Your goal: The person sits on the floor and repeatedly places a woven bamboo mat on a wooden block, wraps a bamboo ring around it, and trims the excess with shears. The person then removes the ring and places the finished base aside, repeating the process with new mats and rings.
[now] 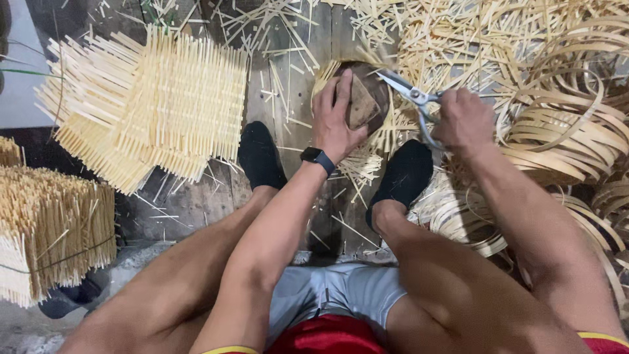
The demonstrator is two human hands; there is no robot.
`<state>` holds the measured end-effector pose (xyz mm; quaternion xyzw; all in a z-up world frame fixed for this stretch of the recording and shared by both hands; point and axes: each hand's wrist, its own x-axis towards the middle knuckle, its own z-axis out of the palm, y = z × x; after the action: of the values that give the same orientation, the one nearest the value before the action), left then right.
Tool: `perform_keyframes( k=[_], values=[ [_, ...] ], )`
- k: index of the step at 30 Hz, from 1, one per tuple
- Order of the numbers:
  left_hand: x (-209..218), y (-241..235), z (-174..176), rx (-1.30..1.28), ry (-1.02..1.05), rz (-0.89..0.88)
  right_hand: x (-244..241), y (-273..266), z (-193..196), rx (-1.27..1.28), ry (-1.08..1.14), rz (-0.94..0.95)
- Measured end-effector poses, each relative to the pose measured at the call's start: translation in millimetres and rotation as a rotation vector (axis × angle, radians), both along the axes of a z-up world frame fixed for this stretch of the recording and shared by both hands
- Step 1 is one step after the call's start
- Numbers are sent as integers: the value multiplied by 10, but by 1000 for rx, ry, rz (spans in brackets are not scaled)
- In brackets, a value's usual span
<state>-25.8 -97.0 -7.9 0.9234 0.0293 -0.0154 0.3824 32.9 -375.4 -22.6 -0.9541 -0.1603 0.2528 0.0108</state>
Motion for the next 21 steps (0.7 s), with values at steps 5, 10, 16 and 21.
perform_keyframes(
  k=[5, 10, 16, 21],
  values=[
    [92, 116, 46, -30, 34, -97, 116, 47, -82, -58, -73, 64],
    [85, 119, 151, 238, -37, -163, 230, -33, -148, -92, 100, 41],
    [17, -177, 151, -69, 6, 252, 264, -27, -144, -149, -13, 123],
    [9, -64, 52, -65, 20, 42, 288, 0, -189, -127, 8, 85]
  ],
)
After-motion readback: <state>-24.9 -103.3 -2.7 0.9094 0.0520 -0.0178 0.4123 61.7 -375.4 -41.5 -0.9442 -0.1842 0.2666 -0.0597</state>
